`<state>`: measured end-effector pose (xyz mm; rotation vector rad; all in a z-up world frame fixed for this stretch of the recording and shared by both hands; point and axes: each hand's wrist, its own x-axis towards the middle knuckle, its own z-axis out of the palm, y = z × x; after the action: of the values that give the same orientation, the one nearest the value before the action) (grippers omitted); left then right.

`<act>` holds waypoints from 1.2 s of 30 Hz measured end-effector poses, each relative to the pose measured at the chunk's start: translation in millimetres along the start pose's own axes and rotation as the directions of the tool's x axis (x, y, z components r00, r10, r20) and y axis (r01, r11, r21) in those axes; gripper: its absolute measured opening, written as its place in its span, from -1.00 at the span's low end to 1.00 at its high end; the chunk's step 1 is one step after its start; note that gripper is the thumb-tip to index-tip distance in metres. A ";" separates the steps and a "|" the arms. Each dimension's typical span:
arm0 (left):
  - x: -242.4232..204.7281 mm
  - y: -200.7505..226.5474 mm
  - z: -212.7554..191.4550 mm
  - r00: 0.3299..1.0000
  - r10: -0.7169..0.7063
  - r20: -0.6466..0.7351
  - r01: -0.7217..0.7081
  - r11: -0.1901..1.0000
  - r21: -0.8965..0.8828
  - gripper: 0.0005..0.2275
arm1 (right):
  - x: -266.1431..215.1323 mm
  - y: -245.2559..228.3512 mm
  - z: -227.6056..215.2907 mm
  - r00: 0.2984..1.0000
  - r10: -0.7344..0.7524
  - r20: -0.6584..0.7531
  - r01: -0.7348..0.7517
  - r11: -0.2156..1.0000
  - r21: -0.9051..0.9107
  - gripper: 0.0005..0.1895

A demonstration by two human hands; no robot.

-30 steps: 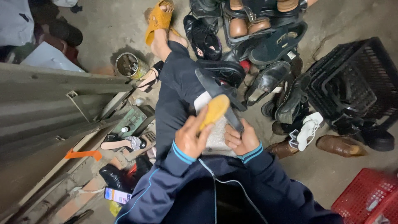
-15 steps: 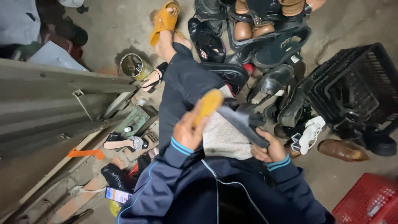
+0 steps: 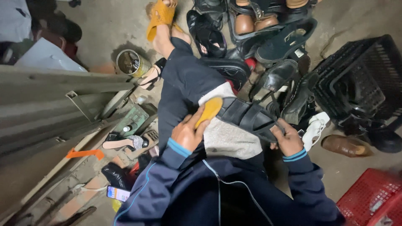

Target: The person sits on the floor and cleans a black sandal using a white cloth and a yellow brush. They wipe the sandal with the cloth, then brush the sole and upper surfaces repeatedly, turning the sandal to access different areas.

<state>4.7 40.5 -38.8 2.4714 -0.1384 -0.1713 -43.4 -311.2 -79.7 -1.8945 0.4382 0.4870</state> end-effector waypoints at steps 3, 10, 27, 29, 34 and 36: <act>21.0 0.7 25.6 0.995 0.060 -0.080 -0.054 0.996 0.073 -0.54 | 11.8 21.8 9.2 0.986 0.000 -0.166 0.026 0.987 0.156 -0.58; 1.5 1.6 -0.2 0.995 0.052 0.079 -0.058 0.996 0.070 -0.57 | 15.0 14.2 18.6 0.935 0.134 -0.329 -0.035 0.956 0.290 -0.68; -20.1 -3.9 -6.5 0.995 -0.101 -0.026 0.087 0.939 -0.334 -0.55 | 13.0 -32.9 51.4 0.889 0.232 -0.395 0.187 0.604 0.775 -0.81; -24.2 1.1 -5.5 0.992 -0.112 -0.056 0.085 0.928 -0.363 -0.55 | -1.1 -79.8 60.7 0.904 0.183 -0.385 0.217 0.581 0.785 -0.79; -34.0 19.3 -11.4 0.992 -0.101 -0.075 0.058 0.893 -0.447 -0.52 | -27.6 -125.5 62.3 0.938 -0.006 -0.346 0.279 0.606 0.745 -0.76; -45.0 18.6 -16.5 0.992 -0.014 -0.123 -0.041 0.901 -0.431 -0.54 | -34.8 -120.7 51.2 0.924 -0.072 -0.376 0.295 0.761 0.578 -0.65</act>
<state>-38.1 42.3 -10.4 2.0267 -0.0559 -0.0355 -17.4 -218.4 15.7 -1.3325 0.5442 -0.1292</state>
